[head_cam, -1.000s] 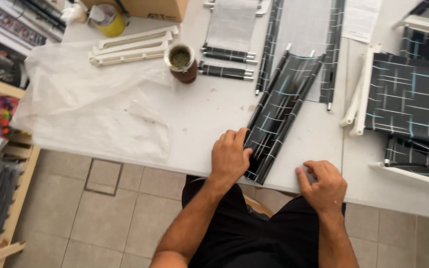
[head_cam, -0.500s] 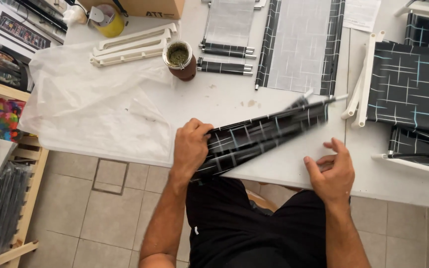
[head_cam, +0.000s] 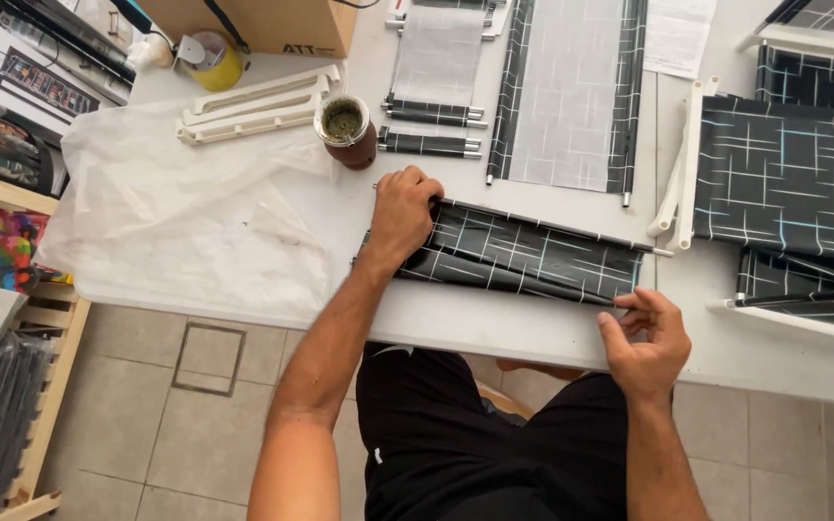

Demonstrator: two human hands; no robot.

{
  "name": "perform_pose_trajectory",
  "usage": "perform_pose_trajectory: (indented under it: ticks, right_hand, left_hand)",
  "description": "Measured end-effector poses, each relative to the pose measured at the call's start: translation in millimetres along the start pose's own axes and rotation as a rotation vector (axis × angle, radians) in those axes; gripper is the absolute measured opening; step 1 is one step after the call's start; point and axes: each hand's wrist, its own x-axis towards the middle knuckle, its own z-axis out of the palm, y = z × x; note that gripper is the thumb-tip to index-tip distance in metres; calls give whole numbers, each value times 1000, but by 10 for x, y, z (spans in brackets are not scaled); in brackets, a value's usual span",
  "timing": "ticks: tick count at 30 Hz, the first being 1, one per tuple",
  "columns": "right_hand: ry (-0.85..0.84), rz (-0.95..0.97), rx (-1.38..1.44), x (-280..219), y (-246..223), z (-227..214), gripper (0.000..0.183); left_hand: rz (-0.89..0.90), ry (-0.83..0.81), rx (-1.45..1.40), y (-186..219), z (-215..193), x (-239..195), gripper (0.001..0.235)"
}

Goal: Assembling a modular display rack by sliding support tubes into fabric sleeves and attaching them to a plastic frame.

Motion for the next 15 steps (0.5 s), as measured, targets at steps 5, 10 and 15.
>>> perform_pose_trajectory:
  ticks: [5,10,15]
  right_hand:
    - [62,-133,-64,38,10,44,54]
    - [43,-261,-141,-2,128,80,46]
    - [52,-268,-156,15,44,62,42]
  left_hand:
    - [35,-10,4,337,-82,262,36]
    - [-4,105,47,208,293,897,32]
    - [-48,90,228,-215,686,1333,31]
